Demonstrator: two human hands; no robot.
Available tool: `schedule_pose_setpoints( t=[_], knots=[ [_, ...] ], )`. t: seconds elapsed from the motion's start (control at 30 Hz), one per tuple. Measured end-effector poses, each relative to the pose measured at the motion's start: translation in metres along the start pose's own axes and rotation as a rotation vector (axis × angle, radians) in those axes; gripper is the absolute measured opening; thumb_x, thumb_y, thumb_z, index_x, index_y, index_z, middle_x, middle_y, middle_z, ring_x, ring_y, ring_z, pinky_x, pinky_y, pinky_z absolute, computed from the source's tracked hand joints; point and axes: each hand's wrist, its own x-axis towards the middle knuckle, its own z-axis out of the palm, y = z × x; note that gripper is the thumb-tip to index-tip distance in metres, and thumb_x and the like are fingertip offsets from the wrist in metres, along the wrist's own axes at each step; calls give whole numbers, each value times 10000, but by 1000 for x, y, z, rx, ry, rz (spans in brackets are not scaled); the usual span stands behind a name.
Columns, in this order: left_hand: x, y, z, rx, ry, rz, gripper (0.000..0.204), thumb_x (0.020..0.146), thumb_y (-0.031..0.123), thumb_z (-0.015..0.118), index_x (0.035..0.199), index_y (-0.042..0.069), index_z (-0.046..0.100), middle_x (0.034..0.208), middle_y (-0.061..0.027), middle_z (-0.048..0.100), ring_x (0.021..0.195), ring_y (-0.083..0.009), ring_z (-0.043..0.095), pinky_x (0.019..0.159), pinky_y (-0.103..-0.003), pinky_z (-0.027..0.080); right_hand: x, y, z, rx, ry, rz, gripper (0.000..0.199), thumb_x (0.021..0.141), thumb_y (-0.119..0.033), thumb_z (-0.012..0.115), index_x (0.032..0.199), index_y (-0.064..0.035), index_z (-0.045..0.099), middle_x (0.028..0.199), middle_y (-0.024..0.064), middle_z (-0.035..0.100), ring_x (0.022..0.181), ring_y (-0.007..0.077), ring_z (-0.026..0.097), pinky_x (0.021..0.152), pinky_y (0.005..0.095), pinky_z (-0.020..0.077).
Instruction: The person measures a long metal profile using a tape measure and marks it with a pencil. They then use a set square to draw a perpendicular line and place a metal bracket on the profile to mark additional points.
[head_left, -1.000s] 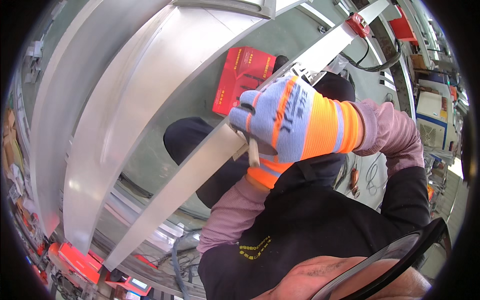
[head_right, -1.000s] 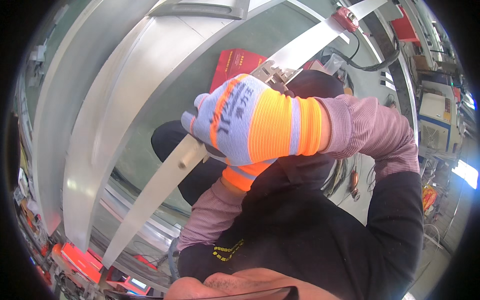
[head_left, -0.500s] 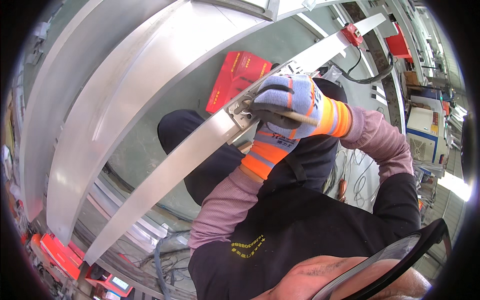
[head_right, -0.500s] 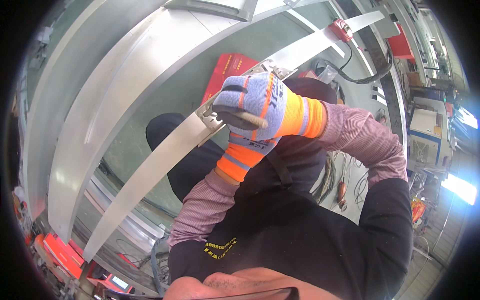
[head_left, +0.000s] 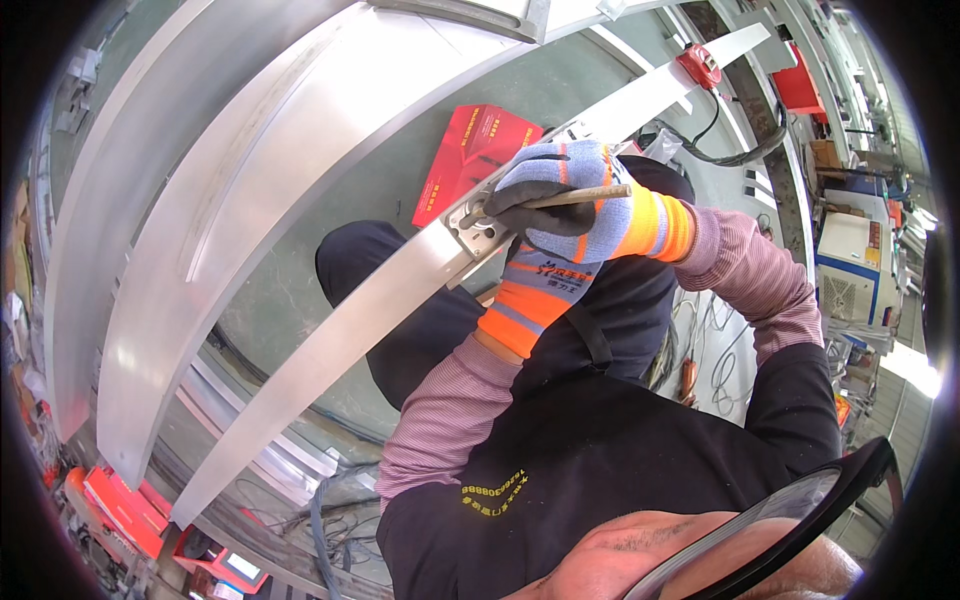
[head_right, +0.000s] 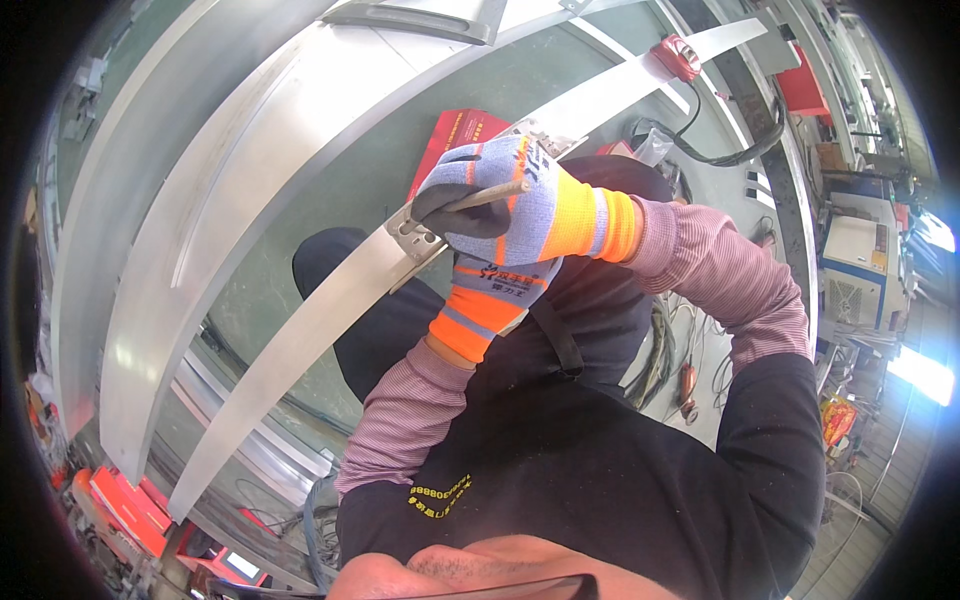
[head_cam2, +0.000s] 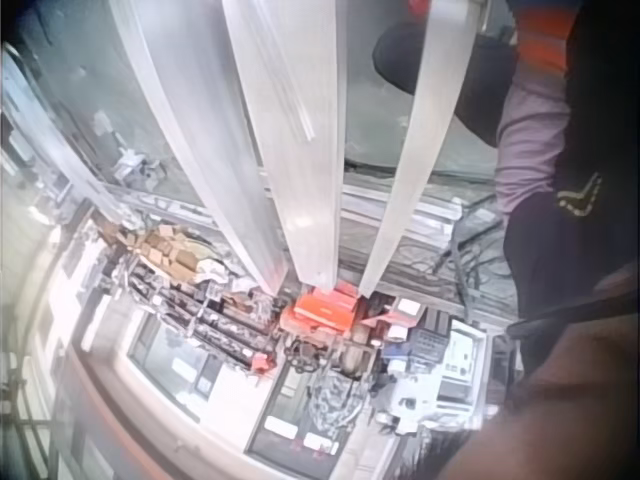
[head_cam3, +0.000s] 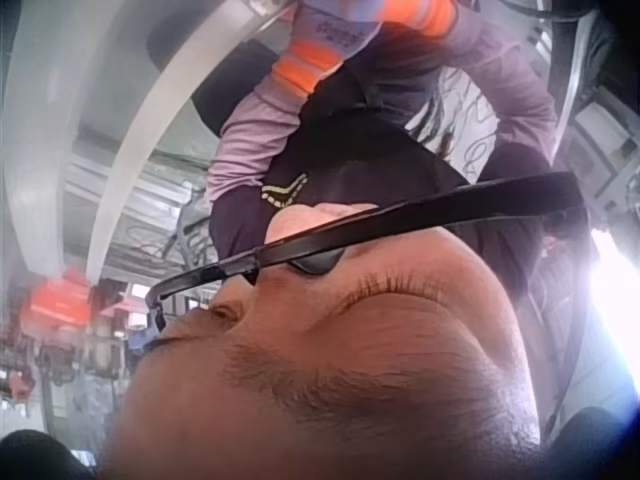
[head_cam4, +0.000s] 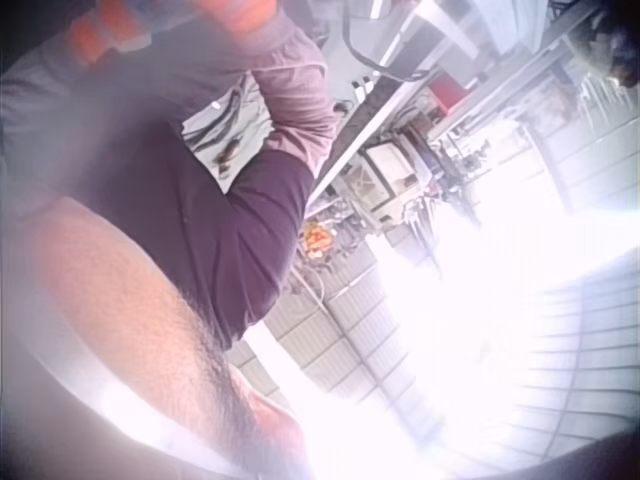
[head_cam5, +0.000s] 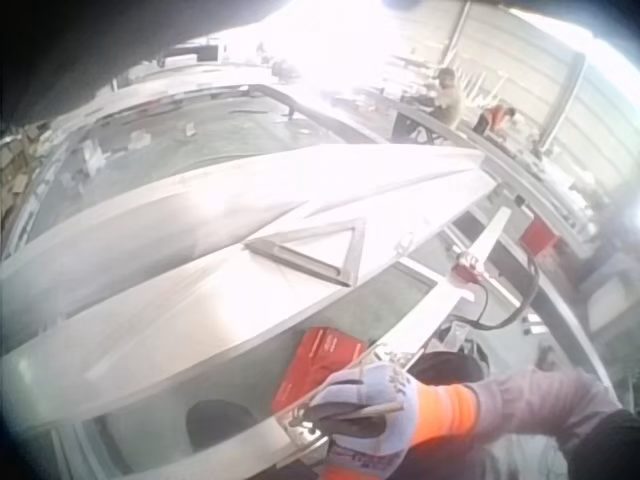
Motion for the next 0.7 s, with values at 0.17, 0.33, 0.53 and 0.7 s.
schedule_pose_setpoints(
  t=[0.17, 0.33, 0.53, 0.7],
  knots=[
    [-3, -2, 8, -83, -2, 1, 506, 924, 371, 605, 1373, 149, 539, 1373, -96, 552, 1279, -294, 514, 1037, -500, 419, 6, -7, -1, 64, -18, -84, 247, 803, -94, 747, 1041, -44, 709, 966, 106, 704, 822, 241, 699, 733, 316, 573],
    [0, -2, 1, 33, -24, 15, 482, 940, 387, 583, 1352, 138, 555, 1357, -78, 574, 1248, -284, 540, 1017, -469, 436, 12, -6, -5, 160, -30, -28, 264, 794, -88, 757, 1045, -28, 704, 955, 118, 716, 832, 234, 707, 756, 318, 577],
    [11, -1, -5, 99, -7, 16, 451, 944, 394, 563, 1309, 129, 587, 1312, -60, 613, 1220, -262, 559, 994, -481, 439, 9, 5, -3, 122, 23, 206, 350, 763, -194, 794, 1056, -37, 685, 938, 123, 702, 825, 261, 694, 752, 342, 566],
    [10, -4, -9, 106, 70, 12, 439, 944, 384, 554, 1301, 133, 600, 1305, -57, 622, 1220, -268, 562, 985, -499, 436, 12, -11, -12, 198, 44, 212, 184, 859, -27, 671, 1040, 4, 674, 941, 96, 694, 871, 162, 679, 772, 289, 556]
  ],
)
